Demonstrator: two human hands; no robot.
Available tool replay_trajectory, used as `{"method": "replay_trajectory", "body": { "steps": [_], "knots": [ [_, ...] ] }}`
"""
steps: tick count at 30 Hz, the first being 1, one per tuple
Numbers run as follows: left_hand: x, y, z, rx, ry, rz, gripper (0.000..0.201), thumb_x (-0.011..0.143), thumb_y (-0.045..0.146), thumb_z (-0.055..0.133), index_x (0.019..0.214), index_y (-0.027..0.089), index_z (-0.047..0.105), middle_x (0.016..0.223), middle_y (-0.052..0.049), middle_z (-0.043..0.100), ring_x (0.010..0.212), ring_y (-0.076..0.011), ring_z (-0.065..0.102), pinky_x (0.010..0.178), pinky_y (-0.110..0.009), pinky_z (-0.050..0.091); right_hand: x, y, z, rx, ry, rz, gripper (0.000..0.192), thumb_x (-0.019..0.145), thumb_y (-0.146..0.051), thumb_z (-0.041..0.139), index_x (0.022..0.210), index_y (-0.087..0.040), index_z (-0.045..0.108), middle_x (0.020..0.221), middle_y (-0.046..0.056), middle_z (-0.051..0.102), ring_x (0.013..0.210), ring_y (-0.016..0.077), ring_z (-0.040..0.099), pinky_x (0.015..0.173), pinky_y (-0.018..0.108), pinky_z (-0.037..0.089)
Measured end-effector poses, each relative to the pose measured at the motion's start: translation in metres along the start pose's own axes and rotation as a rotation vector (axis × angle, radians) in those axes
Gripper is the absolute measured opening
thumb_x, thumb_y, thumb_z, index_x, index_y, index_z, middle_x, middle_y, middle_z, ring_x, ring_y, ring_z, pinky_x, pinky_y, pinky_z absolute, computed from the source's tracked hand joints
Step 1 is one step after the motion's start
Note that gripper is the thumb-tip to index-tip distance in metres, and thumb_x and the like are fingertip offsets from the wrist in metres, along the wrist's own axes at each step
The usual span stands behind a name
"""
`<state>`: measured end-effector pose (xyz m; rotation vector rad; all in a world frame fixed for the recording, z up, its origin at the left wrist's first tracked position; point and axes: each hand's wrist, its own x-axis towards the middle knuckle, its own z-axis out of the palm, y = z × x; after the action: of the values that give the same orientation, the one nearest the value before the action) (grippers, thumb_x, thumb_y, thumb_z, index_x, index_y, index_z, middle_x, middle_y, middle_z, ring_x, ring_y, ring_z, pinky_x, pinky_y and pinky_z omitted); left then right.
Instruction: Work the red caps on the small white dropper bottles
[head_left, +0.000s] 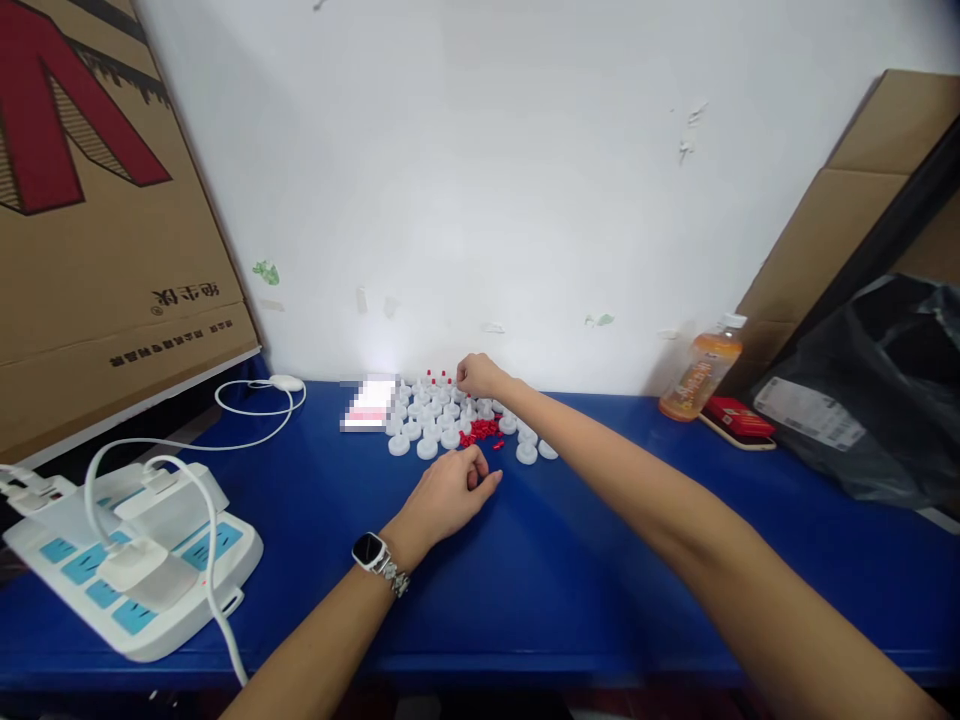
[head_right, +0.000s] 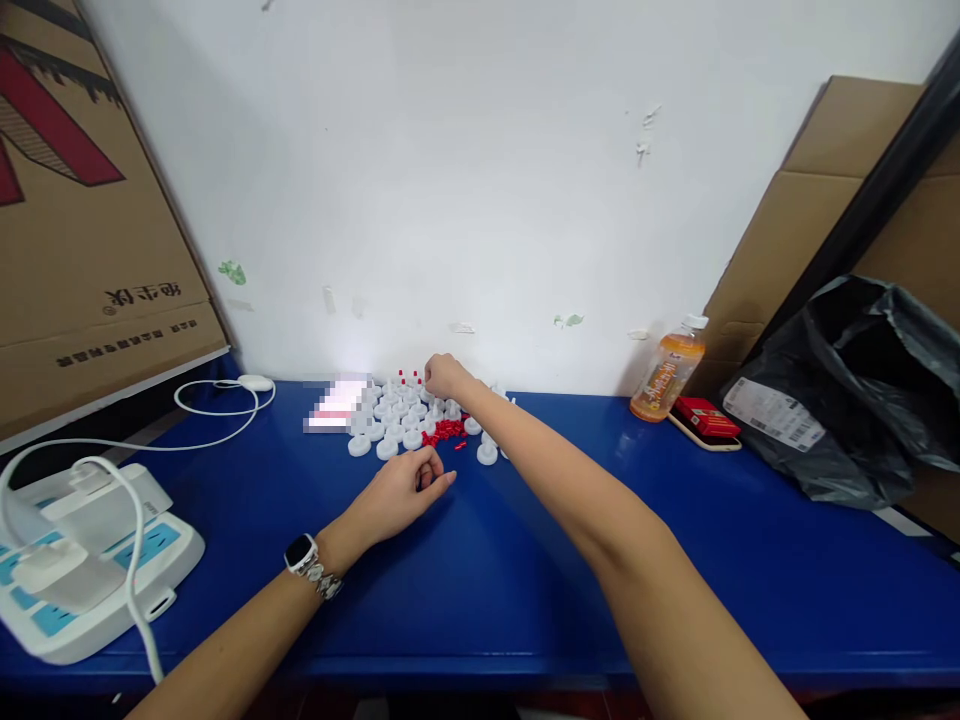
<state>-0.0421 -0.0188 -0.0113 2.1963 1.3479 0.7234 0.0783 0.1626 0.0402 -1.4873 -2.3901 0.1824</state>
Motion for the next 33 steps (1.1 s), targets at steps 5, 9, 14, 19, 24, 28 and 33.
{"method": "replay_trajectory", "body": {
  "steps": [5,9,14,19,24,28,33],
  "knots": [
    [0.0,-0.007,-0.015,0.014,0.048,-0.045,0.035,0.091,0.053,0.047,0.082,0.021,0.057,0.066,0.001,0.058,0.059,-0.0151,0.052,0.054,-0.026,0.032,0.004,-0.012,-0.007,-0.08,-0.052,-0.018,0.019,0.066,-0.004,0.065,0.081,-0.012,0.075,0.084,0.014,0.074,0.076,0.0227,0.068,0.065,0.027,0.047],
    [0.001,-0.012,-0.021,0.016,0.064,-0.061,0.036,0.091,0.054,0.047,0.08,0.021,0.055,0.065,0.001,0.058,0.058,-0.0149,0.052,0.054,-0.026,0.033,-0.001,-0.013,-0.011,-0.133,-0.031,0.001,0.02,0.072,-0.013,0.066,0.09,-0.012,0.075,0.095,0.017,0.074,0.084,0.0273,0.068,0.071,0.032,0.049],
    [0.001,-0.011,-0.019,-0.006,0.053,-0.056,0.037,0.091,0.054,0.046,0.08,0.02,0.055,0.064,0.001,0.058,0.057,-0.0145,0.051,0.053,-0.026,0.034,-0.006,-0.009,-0.01,-0.131,-0.069,-0.04,0.019,0.077,-0.013,0.062,0.09,-0.014,0.076,0.092,0.012,0.075,0.084,0.0212,0.069,0.073,0.025,0.048],
    [0.001,-0.012,-0.018,-0.002,0.069,-0.051,0.036,0.091,0.054,0.046,0.078,0.02,0.054,0.066,0.001,0.059,0.058,-0.0143,0.051,0.054,-0.026,0.034,0.001,-0.007,-0.013,-0.134,-0.139,-0.06,0.019,0.073,-0.009,0.064,0.086,-0.011,0.077,0.085,0.011,0.076,0.077,0.0191,0.068,0.067,0.022,0.047],
    [0.002,-0.014,-0.017,0.004,0.07,-0.048,0.035,0.091,0.053,0.046,0.078,0.021,0.054,0.066,0.001,0.059,0.058,-0.0143,0.051,0.054,-0.026,0.034,0.011,-0.01,-0.012,-0.145,-0.141,-0.053,0.017,0.073,-0.011,0.066,0.085,-0.013,0.078,0.087,0.011,0.076,0.08,0.0201,0.068,0.068,0.023,0.047],
    [0.003,-0.017,-0.018,0.02,0.106,-0.042,0.032,0.092,0.047,0.044,0.076,0.02,0.053,0.064,0.001,0.058,0.057,-0.014,0.051,0.054,-0.026,0.033,0.007,-0.017,-0.009,-0.143,-0.049,-0.048,0.023,0.083,-0.023,0.06,0.098,-0.013,0.075,0.097,0.013,0.075,0.087,0.0217,0.068,0.073,0.026,0.046],
    [0.006,-0.022,-0.024,0.061,0.19,-0.09,0.023,0.09,0.037,0.046,0.075,0.021,0.053,0.06,0.002,0.057,0.055,-0.014,0.05,0.055,-0.026,0.031,-0.013,-0.025,-0.008,-0.131,-0.027,-0.099,0.02,0.082,-0.031,0.061,0.092,-0.019,0.074,0.089,0.007,0.075,0.083,0.022,0.067,0.074,0.029,0.044]
  ]
}}
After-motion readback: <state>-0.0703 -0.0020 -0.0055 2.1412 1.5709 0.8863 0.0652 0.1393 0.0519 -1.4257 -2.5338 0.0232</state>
